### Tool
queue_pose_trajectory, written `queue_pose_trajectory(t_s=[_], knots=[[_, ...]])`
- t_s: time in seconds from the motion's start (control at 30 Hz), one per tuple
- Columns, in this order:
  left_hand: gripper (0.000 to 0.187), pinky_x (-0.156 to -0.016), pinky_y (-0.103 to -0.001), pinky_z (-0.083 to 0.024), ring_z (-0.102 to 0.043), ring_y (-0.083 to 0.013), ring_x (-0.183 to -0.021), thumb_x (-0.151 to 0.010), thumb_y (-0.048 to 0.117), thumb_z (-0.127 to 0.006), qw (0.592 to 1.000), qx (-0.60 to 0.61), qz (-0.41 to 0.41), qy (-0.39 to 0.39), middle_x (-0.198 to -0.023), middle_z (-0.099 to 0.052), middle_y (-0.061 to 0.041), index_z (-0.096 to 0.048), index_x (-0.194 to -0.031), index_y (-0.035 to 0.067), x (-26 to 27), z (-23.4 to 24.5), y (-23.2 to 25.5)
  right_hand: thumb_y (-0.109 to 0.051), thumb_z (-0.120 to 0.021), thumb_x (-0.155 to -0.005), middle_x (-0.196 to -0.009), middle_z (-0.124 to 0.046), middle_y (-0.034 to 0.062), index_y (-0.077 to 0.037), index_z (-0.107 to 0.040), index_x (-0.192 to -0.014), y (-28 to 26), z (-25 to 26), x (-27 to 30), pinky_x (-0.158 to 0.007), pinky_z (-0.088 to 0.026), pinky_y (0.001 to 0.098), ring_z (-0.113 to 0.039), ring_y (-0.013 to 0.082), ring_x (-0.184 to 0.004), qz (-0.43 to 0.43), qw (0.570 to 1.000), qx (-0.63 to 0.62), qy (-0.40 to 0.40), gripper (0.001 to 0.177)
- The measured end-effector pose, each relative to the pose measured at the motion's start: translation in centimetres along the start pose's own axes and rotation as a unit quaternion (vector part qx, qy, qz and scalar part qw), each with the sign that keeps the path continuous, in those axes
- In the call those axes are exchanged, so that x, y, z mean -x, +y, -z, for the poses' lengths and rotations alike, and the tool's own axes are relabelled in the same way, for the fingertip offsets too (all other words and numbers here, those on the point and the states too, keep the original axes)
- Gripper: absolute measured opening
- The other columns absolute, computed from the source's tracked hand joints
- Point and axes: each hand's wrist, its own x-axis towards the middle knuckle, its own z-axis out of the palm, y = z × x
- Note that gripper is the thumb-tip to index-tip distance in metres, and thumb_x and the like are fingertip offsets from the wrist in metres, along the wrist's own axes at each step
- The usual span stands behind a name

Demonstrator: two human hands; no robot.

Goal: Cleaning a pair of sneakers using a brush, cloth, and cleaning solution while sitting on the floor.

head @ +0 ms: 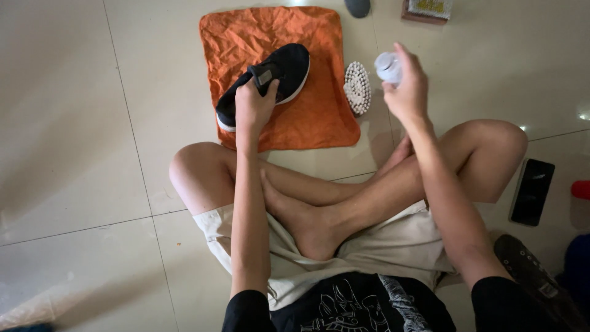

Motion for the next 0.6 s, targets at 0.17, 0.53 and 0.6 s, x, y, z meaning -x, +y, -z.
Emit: queue_pose_trajectory(t_s=[0.17, 0.53, 0.6], knots=[[0.029, -0.073, -0.040, -0.055, -0.072, -0.0310, -0.082, -0.095, 0.030, -0.068, 1.000, 0.002, 0.000, 0.004, -0.087, -0.075, -0.013, -0.071, -0.103, 0.002, 0.1, 0.0, 0.3, 0.008, -0.085, -0.079, -0.138, -0.059, 0.0164, -0.013, -0.050, -0.137, 2.9, 1.3, -0.2, -0.101, -0.055, 0.0486, -0.057, 0.0372, -0.125, -0.069, 0.989, -0.107, 0.081, 0.070], [0.026, -0.064, -0.047, -0.060, -0.075, -0.0386, -0.076, -0.087, 0.028, -0.080, 0.999, 0.010, -0.002, 0.041, -0.075, -0.073, -0.019, -0.072, -0.091, 0.003, -0.6, -0.9, -1.6, -0.019, -0.087, -0.076, -0.131, -0.067, 0.0095, -0.015, -0.044, -0.151, 0.6, -1.8, 7.2, -0.088, -0.059, 0.0436, -0.069, 0.0289, -0.113, -0.281, 0.955, -0.061, -0.074, 0.086], [0.032, -0.068, -0.052, -0.059, -0.074, -0.0426, -0.082, -0.087, 0.032, -0.079, 0.999, 0.015, 0.012, 0.033, -0.080, -0.074, -0.022, -0.071, -0.095, 0.001, -0.6, -1.0, -1.1, -0.004, -0.075, -0.080, -0.143, -0.052, 0.0349, -0.003, -0.026, -0.160, -3.1, -1.1, 7.2, -0.104, -0.048, 0.0644, -0.055, 0.0547, -0.127, -0.116, 0.984, 0.007, -0.134, 0.094]])
